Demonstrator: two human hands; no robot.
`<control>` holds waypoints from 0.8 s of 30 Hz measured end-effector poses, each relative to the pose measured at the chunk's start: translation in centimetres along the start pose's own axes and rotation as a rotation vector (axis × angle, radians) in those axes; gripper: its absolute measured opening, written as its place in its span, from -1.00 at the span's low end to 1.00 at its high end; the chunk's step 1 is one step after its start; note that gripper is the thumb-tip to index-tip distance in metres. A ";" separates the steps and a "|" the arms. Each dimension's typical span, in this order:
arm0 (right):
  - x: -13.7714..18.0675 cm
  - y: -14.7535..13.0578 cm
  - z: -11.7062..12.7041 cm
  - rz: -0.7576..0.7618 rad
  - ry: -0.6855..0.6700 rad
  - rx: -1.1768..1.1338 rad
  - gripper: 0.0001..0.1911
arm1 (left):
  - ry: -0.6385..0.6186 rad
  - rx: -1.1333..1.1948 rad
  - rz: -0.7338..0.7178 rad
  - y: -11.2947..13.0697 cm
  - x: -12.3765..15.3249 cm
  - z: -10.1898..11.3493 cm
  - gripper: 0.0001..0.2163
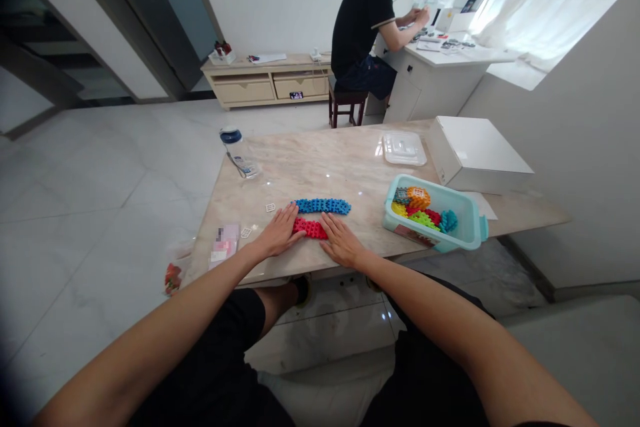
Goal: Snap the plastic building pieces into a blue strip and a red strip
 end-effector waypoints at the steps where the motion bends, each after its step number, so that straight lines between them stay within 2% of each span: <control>1: 0.0 -0.1 0.1 0.009 0.001 0.007 -0.26 | 0.009 0.006 0.024 -0.4 0.1 0.1 -0.16; 5: 0.0 -0.3 0.1 0.029 -0.001 0.026 -0.26 | -0.006 0.044 0.048 -1.2 0.4 -0.4 -0.12; 13: -0.3 -0.3 0.4 0.007 -0.027 -0.003 -0.26 | -0.063 0.109 0.060 -0.4 -0.1 -1.7 -0.12; 20: -0.8 -0.5 0.7 -0.087 -0.152 0.052 -0.31 | -0.075 0.107 0.078 -0.4 0.3 -2.1 -0.19; 24: -0.9 -0.6 1.2 -0.094 -0.182 0.032 -0.30 | -0.084 0.101 0.103 0.0 0.0 -1.6 -0.18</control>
Point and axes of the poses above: each hand's wrist, its own x-axis away from the middle knuckle, its own z-axis out of the back of the hand, y = z × x, the point moved 5 cm from there along -x, towards the middle knuckle, and after that the axes turned 9 degrees about x, right-handed, at the moved point
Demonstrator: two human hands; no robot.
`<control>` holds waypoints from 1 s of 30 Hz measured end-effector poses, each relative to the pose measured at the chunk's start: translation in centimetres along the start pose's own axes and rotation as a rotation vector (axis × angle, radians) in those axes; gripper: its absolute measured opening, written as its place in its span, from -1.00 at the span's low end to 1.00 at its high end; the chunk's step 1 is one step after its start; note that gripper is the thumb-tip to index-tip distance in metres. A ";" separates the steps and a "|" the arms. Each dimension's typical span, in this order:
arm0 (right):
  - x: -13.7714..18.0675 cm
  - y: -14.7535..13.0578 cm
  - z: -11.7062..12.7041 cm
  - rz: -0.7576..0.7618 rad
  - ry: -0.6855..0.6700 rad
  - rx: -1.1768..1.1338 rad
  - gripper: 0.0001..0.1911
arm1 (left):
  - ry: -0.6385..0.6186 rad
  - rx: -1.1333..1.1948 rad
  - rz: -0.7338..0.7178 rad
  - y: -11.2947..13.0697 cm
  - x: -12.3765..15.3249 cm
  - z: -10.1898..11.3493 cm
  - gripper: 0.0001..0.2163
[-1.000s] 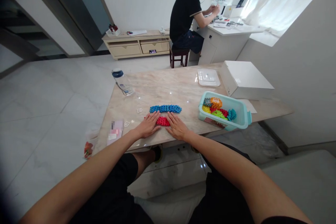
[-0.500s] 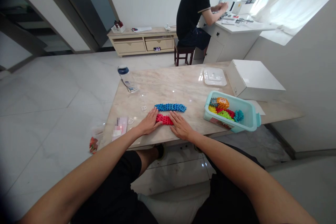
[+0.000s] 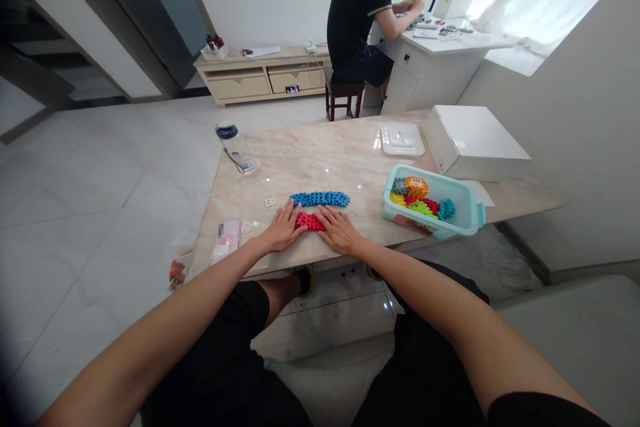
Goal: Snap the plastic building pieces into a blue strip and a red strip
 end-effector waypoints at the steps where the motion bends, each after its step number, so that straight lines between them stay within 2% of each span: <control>1: 0.0 0.1 0.2 0.005 0.003 -0.015 -0.30 | 0.007 0.005 0.008 0.1 -0.2 0.4 -0.18; 5: -0.5 1.1 1.4 -0.056 0.095 -0.068 -0.31 | 0.111 0.065 0.069 0.2 -1.2 3.4 -0.16; 10: -1.4 2.3 5.0 -0.162 0.242 -0.013 -0.36 | 0.384 0.253 0.202 1.1 -1.6 9.0 -0.19; 14: -1.9 1.3 8.9 -0.222 0.271 0.090 -0.56 | 0.655 0.510 0.320 4.3 -0.6 11.9 -0.28; 17: -1.6 0.1 11.8 -0.347 0.314 0.154 -0.53 | 0.751 0.507 0.301 8.2 0.4 12.4 -0.33; 20: -0.7 -1.5 13.9 -0.338 0.334 0.183 -0.52 | 0.738 0.382 0.285 11.8 1.8 11.6 -0.36; 25: 2.7 -2.6 15.5 -0.196 0.215 0.212 -0.45 | 0.580 0.151 0.349 15.6 5.5 9.3 -0.32; 28: 5.3 -1.5 16.4 -0.262 0.144 0.255 -0.38 | 0.513 0.057 0.299 17.4 7.8 8.7 -0.35; 30: 7.0 -0.7 17.0 -0.345 0.121 0.282 -0.37 | 0.488 0.049 0.288 18.3 9.5 8.5 -0.45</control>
Point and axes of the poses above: each hand's wrist, its own x-axis away from the middle knuckle, its own z-axis out of the back of the hand, y = z × x, the point moved 5 cm from there along -x, towards the middle knuckle, and after that the axes turned 9 degrees about x, right-handed, at the moved point
